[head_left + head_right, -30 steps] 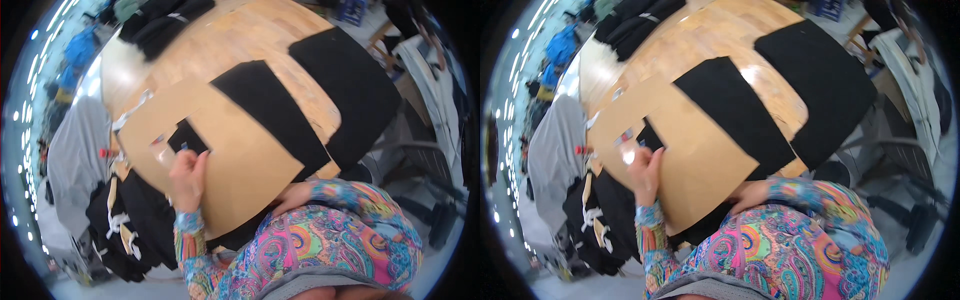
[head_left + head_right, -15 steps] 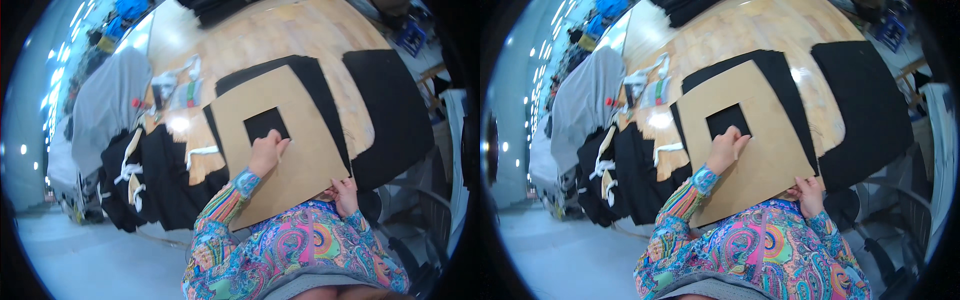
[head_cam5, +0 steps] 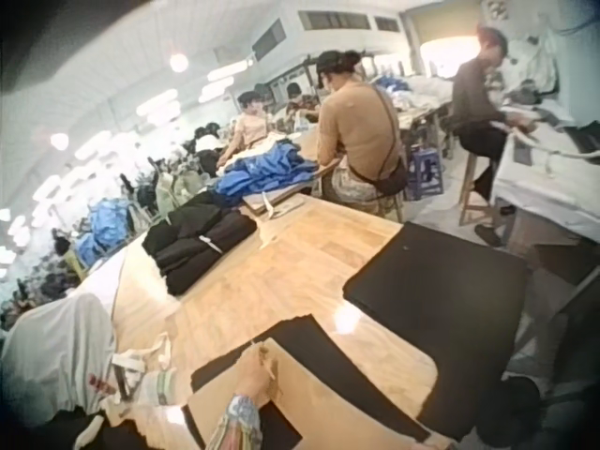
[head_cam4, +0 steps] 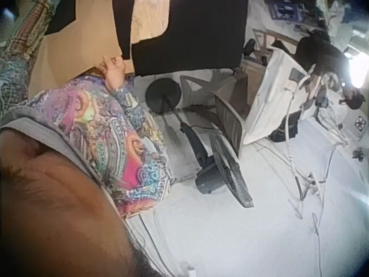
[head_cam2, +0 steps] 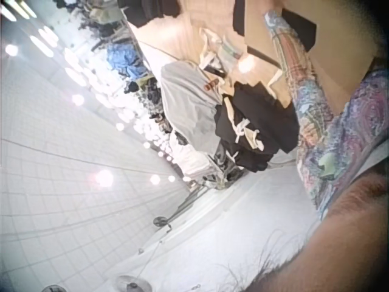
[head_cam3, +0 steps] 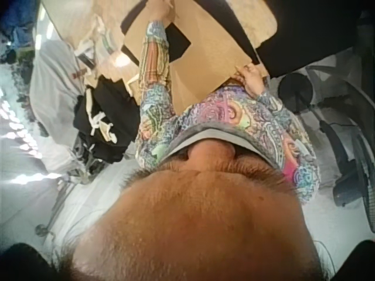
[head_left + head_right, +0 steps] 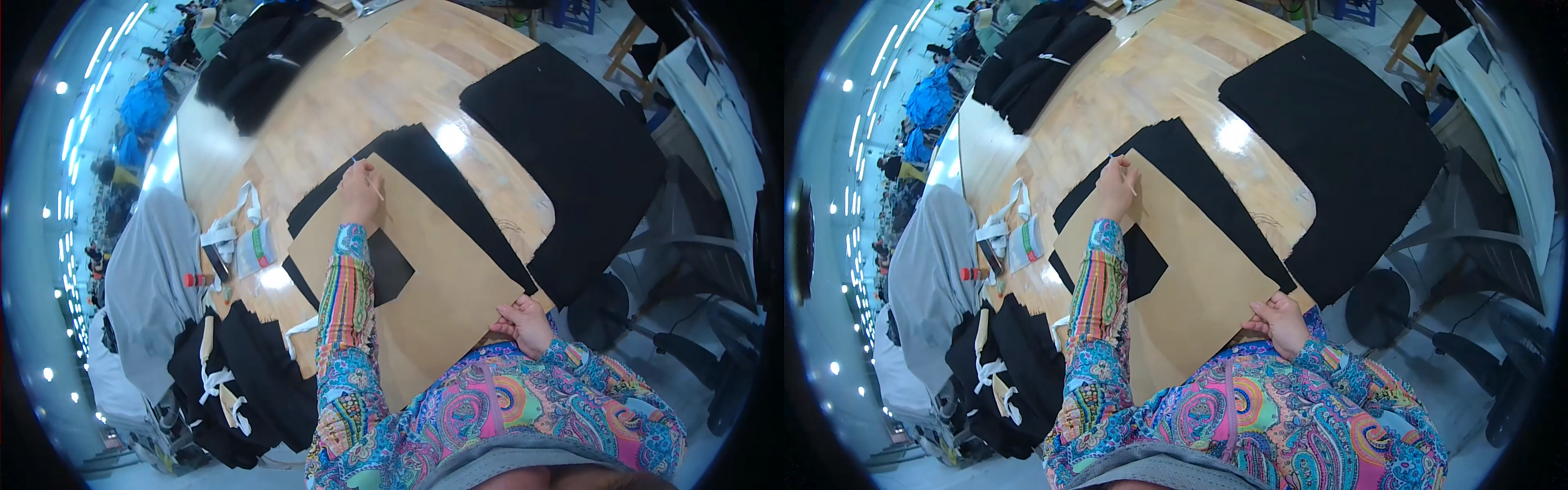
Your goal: The person uses a cardboard template to trace shapes onto black fabric. They place the template on the fabric, trace the outline with a white marker, and then move the template to a new position to repeat the process. The person handles the template and fabric repeatedly to mark multiple sections.
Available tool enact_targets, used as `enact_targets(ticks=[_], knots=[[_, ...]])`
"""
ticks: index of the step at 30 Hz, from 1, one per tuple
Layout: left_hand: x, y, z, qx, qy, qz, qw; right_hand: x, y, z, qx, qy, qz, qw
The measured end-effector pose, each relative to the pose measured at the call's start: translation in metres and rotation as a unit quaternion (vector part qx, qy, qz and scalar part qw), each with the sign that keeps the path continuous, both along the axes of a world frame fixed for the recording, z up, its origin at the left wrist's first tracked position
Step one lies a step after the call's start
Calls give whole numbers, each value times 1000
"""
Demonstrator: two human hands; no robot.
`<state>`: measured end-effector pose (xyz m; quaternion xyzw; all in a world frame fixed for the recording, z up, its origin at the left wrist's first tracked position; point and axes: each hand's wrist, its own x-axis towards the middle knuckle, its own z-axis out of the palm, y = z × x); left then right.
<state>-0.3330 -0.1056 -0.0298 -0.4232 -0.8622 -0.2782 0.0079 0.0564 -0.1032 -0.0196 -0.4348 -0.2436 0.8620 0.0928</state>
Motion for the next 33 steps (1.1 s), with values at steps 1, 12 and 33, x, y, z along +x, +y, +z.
enact_targets(ticks=[1,12,33], knots=[[-3,7,-3,-2,1,-3,1000,0,0,-1,-2,-1,-6,1000],[-17,37,-12,28,-41,-17,999,-2,1,0,-3,1,-31,1000],[-20,42,-27,60,11,10,998,-4,5,6,16,-30,-19,999]])
